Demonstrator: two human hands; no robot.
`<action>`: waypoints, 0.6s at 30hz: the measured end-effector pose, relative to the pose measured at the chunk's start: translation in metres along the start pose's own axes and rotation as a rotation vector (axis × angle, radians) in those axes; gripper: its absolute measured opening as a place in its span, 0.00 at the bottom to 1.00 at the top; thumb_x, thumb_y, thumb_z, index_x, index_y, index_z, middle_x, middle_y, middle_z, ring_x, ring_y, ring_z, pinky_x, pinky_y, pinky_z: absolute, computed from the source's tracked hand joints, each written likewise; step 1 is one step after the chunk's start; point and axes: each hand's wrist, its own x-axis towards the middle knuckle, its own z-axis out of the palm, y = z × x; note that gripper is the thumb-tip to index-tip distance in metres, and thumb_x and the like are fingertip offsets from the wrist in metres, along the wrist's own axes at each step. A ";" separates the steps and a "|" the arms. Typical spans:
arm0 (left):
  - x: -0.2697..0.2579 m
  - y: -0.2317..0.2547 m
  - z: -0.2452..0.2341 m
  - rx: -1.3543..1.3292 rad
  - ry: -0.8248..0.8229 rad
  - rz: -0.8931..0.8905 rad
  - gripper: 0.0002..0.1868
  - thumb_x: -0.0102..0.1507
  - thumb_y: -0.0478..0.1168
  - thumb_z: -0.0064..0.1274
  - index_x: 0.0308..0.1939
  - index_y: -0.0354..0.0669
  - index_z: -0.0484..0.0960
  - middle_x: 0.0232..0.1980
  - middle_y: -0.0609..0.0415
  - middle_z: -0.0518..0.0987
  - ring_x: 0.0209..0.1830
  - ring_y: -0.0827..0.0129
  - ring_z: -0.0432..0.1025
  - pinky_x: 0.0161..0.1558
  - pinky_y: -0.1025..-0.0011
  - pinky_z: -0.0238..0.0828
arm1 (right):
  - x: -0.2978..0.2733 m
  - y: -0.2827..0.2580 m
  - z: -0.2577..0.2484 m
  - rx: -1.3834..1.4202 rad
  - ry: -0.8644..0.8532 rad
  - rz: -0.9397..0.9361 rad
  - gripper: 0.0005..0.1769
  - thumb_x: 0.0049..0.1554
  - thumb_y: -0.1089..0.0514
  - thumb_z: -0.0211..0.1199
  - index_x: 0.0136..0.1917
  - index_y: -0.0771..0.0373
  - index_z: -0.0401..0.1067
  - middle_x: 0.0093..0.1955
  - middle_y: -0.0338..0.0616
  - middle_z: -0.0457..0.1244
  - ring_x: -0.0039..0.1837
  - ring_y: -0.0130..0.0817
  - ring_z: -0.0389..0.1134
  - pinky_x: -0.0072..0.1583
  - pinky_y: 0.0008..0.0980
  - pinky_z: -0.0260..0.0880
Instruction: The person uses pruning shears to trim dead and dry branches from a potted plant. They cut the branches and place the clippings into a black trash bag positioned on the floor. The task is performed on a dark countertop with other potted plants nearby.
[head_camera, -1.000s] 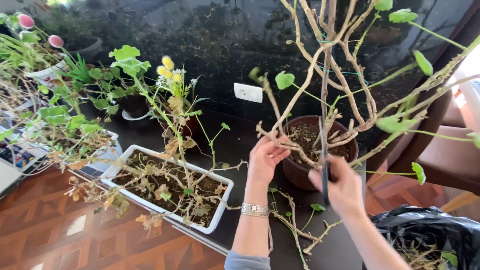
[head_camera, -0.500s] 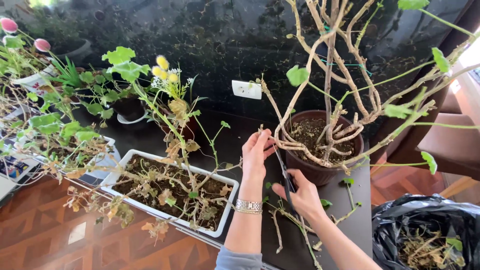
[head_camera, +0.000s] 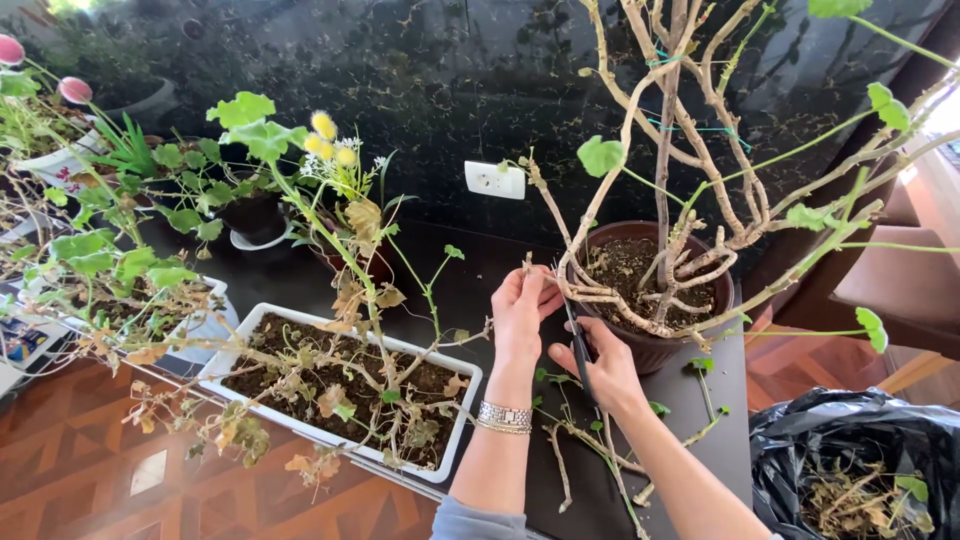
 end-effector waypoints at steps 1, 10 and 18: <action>0.000 -0.002 0.001 0.000 -0.002 -0.001 0.10 0.69 0.41 0.53 0.42 0.38 0.84 0.40 0.47 0.84 0.39 0.62 0.81 0.45 0.57 0.84 | 0.000 0.000 -0.003 0.000 0.002 0.000 0.36 0.48 0.40 0.79 0.62 0.62 0.75 0.36 0.46 0.69 0.43 0.36 0.70 0.45 0.33 0.67; 0.000 -0.002 0.005 0.009 0.020 0.013 0.09 0.68 0.40 0.52 0.42 0.37 0.82 0.38 0.44 0.85 0.36 0.62 0.81 0.43 0.59 0.85 | 0.007 0.007 -0.007 -0.115 0.075 -0.072 0.25 0.42 0.48 0.80 0.52 0.57 0.81 0.30 0.45 0.70 0.37 0.31 0.69 0.41 0.30 0.65; 0.015 -0.019 -0.012 0.060 0.032 0.129 0.07 0.68 0.35 0.52 0.43 0.36 0.84 0.41 0.44 0.86 0.40 0.65 0.82 0.45 0.66 0.83 | 0.000 0.002 -0.001 -0.024 0.002 -0.109 0.16 0.46 0.57 0.78 0.45 0.66 0.80 0.23 0.49 0.68 0.26 0.34 0.70 0.30 0.27 0.66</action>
